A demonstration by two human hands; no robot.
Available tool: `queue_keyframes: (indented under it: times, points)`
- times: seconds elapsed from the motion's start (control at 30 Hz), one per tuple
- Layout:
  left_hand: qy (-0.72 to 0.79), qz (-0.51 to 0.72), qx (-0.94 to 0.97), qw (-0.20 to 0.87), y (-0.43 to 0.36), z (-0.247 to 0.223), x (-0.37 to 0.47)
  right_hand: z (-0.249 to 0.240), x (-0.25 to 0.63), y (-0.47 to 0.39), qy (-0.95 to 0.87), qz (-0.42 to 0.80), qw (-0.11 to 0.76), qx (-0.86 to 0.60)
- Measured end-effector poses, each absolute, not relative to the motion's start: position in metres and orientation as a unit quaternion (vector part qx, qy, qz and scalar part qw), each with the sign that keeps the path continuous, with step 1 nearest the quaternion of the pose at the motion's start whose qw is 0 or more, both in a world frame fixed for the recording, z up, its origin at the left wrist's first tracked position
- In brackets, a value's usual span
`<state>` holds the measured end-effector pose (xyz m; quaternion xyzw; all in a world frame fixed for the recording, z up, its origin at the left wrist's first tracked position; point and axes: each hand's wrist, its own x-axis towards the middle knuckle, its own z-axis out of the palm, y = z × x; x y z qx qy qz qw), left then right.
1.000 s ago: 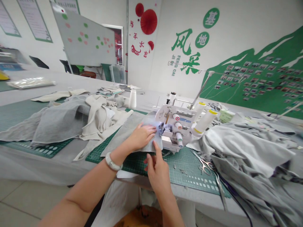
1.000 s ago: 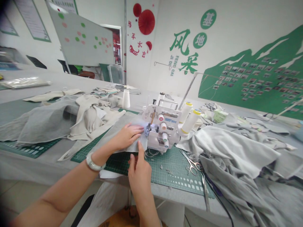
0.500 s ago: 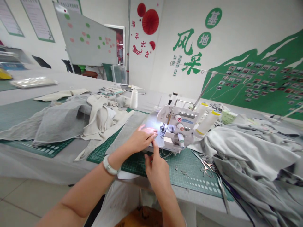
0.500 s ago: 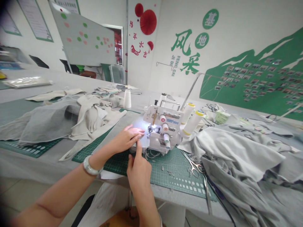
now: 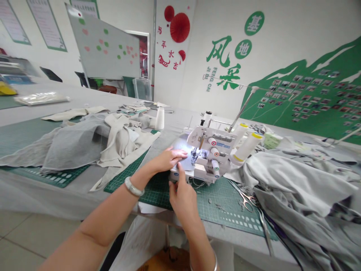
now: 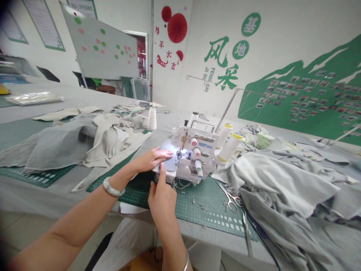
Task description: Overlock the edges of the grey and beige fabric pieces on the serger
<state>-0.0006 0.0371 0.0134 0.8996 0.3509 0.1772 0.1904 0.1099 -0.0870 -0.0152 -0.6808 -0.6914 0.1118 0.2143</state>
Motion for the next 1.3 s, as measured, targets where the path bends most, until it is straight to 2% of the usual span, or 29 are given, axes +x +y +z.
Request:
queue_keyframes:
  times: [0.63,0.8,1.3]
  points:
    - [0.357,0.213,0.893,0.171,0.059,0.01,0.005,-0.01,0.108,-0.076,-0.694,0.114,0.198,-0.683]
    - [0.36,0.25,0.888,0.135,0.06,0.009,0.007,-0.009,0.107,-0.073,-0.689,0.115,0.202,-0.686]
    - [0.456,0.229,0.858,-0.054,0.026,0.021,0.004,-0.007,0.108,-0.079,-0.686,0.082,0.202,-0.694]
